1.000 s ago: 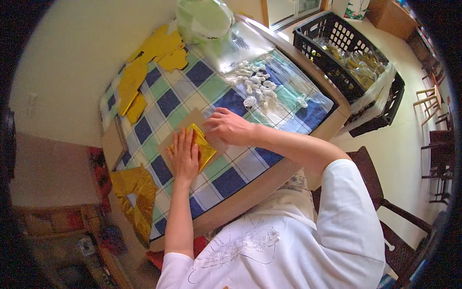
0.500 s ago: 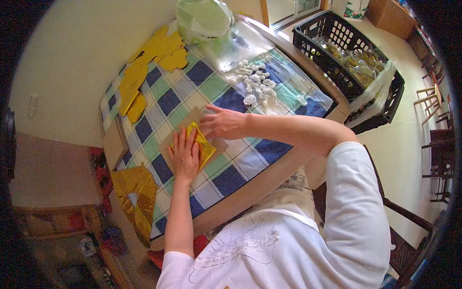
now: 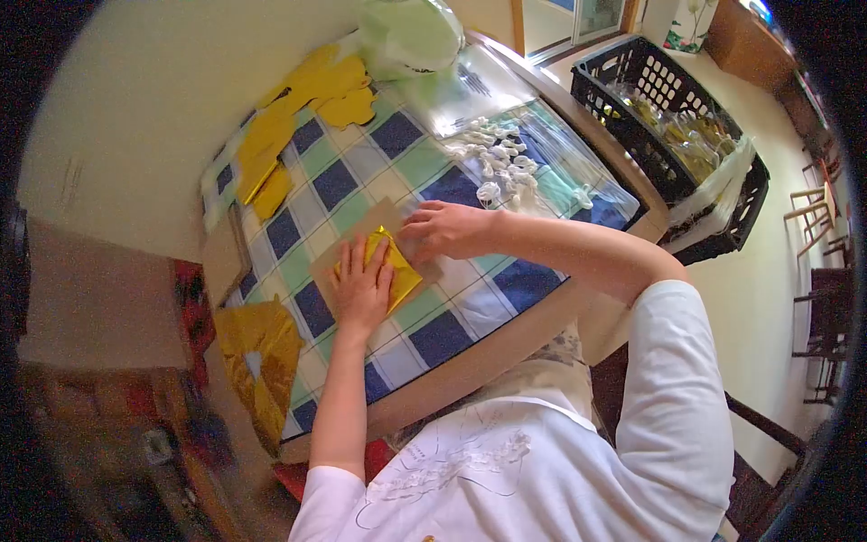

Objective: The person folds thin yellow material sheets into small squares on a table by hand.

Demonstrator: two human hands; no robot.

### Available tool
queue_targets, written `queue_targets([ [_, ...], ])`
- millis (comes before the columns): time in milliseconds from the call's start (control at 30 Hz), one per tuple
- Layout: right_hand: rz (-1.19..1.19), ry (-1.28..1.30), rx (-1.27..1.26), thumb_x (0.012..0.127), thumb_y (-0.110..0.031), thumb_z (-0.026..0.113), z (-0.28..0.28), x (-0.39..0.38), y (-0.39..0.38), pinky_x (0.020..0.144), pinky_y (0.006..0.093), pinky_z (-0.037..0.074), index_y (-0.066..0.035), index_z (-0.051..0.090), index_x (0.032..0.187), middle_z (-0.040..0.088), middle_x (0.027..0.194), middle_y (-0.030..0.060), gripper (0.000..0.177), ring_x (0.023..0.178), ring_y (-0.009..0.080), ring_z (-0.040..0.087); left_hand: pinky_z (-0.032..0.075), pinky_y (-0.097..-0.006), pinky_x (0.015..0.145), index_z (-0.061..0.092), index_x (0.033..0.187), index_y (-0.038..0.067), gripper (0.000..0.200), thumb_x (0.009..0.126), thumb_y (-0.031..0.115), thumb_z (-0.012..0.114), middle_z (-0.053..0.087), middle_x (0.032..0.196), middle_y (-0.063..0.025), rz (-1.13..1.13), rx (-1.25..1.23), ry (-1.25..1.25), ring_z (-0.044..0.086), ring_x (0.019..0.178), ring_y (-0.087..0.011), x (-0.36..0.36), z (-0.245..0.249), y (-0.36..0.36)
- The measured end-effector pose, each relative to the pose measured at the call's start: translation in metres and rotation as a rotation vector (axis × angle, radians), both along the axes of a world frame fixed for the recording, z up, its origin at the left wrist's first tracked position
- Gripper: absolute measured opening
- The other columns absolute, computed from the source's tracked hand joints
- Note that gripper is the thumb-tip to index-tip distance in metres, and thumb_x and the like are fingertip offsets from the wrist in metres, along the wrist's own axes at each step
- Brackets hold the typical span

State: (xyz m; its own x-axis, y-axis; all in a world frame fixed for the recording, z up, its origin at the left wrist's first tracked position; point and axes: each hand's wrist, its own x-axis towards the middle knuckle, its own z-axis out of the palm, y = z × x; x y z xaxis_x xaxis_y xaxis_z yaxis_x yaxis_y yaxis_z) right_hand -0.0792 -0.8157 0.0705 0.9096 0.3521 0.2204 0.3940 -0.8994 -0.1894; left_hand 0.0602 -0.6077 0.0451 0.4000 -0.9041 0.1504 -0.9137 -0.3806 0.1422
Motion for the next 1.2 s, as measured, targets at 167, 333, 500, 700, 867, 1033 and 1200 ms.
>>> queue_targets([
  [167,-0.248,0.012,0.151,0.068,-0.002,0.063,0.006,0.006,0.012,0.109,0.0482,0.03,-0.017,0.068,0.112,0.055,0.126,0.0087,0.047,0.123,0.025,0.048,0.014,-0.0654,0.107,0.045,0.139,0.026,0.047,0.096,0.043,0.041,0.03,0.151,-0.0086,0.017,0.031,-0.012,0.023,0.14,-0.0351,-0.005,0.008,0.0],
  [333,-0.365,-0.111,0.042,0.076,-0.012,0.061,-0.016,0.017,0.02,0.109,0.046,0.028,-0.015,0.065,0.117,0.056,0.123,0.0069,0.041,0.122,0.0222,0.046,0.014,-0.0691,0.105,0.042,0.141,0.026,0.05,0.094,0.045,0.044,0.031,0.15,-0.0092,0.01,-0.011,-0.005,0.024,0.14,-0.0348,-0.002,0.005,0.0],
  [500,-0.366,-0.064,0.017,0.072,-0.006,0.062,-0.023,0.022,0.02,0.111,0.0512,0.025,-0.018,0.062,0.122,0.05,0.133,0.0084,0.052,0.13,0.0235,0.041,0.013,-0.0668,0.107,0.04,0.142,0.026,0.052,0.095,0.047,0.042,0.028,0.152,-0.0078,0.016,-0.011,0.002,0.023,0.141,-0.0336,-0.005,0.007,0.001],
  [700,-0.375,-0.023,-0.068,0.082,-0.017,0.06,-0.015,0.025,0.015,0.109,0.0541,0.027,-0.022,0.06,0.124,0.047,0.135,0.0072,0.043,0.13,0.0238,0.04,0.011,-0.0668,0.107,0.04,0.142,0.027,0.053,0.094,0.048,0.043,0.027,0.152,-0.0087,0.009,-0.005,0.005,0.021,0.141,-0.0339,-0.004,0.007,0.001],
  [867,-0.391,-0.008,-0.073,0.08,-0.017,0.062,-0.012,0.027,0.017,0.109,0.0536,0.027,-0.023,0.058,0.126,0.044,0.138,0.0073,0.047,0.131,0.0248,0.038,0.01,-0.0666,0.108,0.039,0.143,0.028,0.054,0.094,0.049,0.043,0.027,0.152,-0.0092,0.019,0.022,0.01,0.019,0.142,-0.0339,-0.006,0.011,0.0],
  [1033,-0.386,0.006,-0.039,0.077,-0.014,0.062,-0.008,0.03,0.017,0.108,0.0533,0.027,-0.022,0.062,0.122,0.049,0.134,0.0069,0.046,0.128,0.0245,0.042,0.01,-0.0663,0.108,0.039,0.143,0.028,0.054,0.094,0.05,0.043,0.027,0.152,-0.0097,0.021,0.028,0.021,0.019,0.142,-0.0339,-0.006,0.013,0.0],
  [1200,-0.421,-0.029,0.017,0.073,-0.005,0.061,-0.007,0.039,0.02,0.111,0.0538,0.023,-0.022,0.064,0.12,0.05,0.135,0.008,0.05,0.13,0.0243,0.042,0.011,-0.0663,0.108,0.038,0.143,0.028,0.054,0.094,0.05,0.042,0.029,0.151,-0.01,0.021,0.053,-0.018,0.021,0.141,-0.0337,-0.007,0.014,0.0],
])
